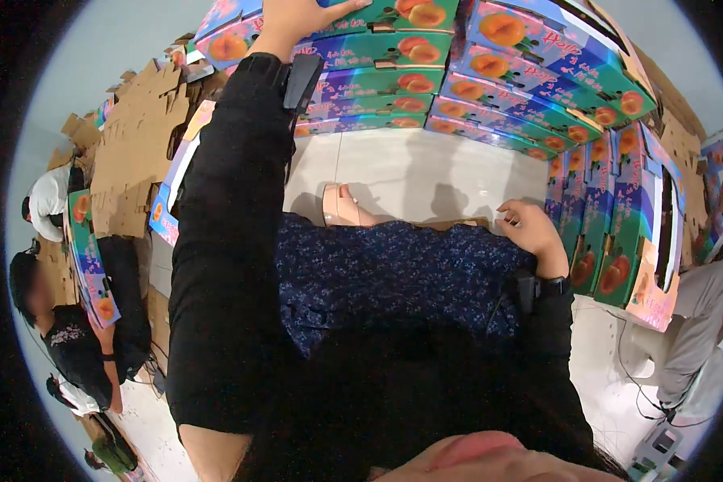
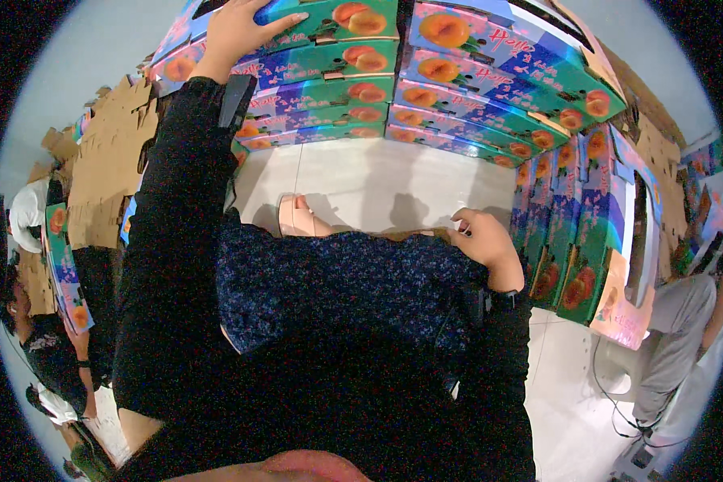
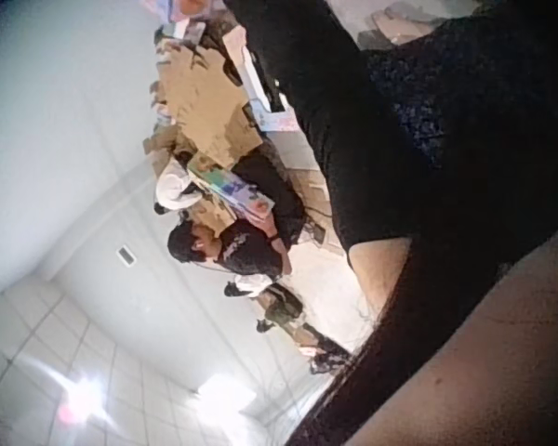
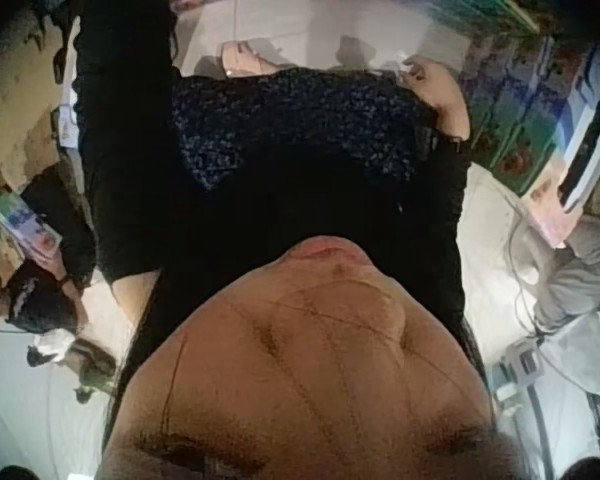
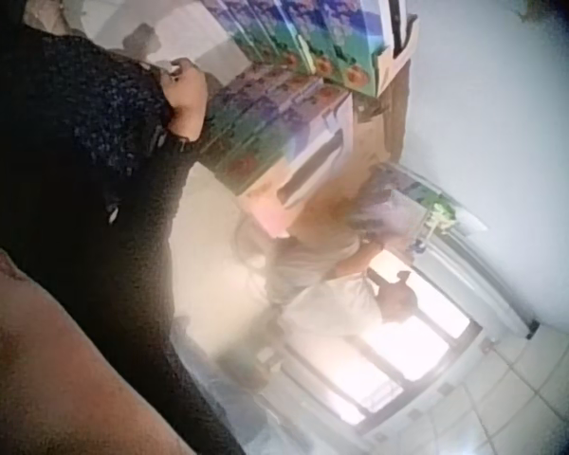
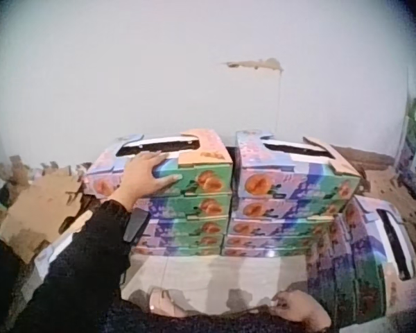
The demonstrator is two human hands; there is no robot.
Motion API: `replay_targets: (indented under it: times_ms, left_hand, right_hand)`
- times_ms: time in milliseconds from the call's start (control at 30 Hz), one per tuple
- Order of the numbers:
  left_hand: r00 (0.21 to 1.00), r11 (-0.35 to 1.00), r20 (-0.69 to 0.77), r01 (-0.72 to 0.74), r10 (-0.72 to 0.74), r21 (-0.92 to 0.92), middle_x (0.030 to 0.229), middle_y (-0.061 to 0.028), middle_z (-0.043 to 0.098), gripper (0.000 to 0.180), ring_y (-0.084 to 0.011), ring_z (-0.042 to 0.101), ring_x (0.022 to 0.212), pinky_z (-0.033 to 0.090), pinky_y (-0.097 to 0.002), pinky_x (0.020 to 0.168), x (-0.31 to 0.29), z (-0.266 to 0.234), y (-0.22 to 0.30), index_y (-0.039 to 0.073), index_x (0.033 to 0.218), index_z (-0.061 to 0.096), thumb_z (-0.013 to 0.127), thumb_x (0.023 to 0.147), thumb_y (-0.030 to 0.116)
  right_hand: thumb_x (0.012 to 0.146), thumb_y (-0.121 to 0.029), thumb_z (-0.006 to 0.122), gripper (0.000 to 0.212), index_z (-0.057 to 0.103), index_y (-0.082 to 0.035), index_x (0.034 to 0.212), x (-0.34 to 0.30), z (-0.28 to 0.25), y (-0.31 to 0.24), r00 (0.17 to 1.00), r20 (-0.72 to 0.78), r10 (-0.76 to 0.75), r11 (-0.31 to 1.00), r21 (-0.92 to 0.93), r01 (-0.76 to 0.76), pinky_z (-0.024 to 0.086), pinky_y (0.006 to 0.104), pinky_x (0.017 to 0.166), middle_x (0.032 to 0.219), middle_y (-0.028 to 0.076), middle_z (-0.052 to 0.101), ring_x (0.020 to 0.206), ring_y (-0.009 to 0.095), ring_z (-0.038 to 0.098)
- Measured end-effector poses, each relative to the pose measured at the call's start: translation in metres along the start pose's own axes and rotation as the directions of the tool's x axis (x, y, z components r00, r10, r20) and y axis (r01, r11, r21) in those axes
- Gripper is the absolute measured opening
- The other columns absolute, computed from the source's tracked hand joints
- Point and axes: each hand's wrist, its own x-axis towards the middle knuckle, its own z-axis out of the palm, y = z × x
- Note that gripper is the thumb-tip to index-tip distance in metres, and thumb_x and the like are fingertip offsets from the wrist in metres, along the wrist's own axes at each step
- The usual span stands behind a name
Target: Assemble and stack cardboard fruit boxes.
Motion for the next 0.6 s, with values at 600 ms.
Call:
replay_targets:
  times_ms: [600]
  left_hand:
    - [0.824,0.93,-0.438,0.355,-0.36,-0.097,0.145,-0.0296,0.011,0.119,-0.0375,0.009,0.137,0.01,-0.0486,0.11,-0.156,0.026,-0.053,-0.004,0.143,0.008,0.079,0.064,0.049]
  right_hand:
    - [0.072,-0.034,0.069,0.043,0.064,-0.004,0.103,-0.004,0.006,0.018,0.996,0.06,0.068,0.998,-0.012,-0.067,0.05,0.0396,0.071,0.082,0.018,0.065,0.077,0.035,0.063]
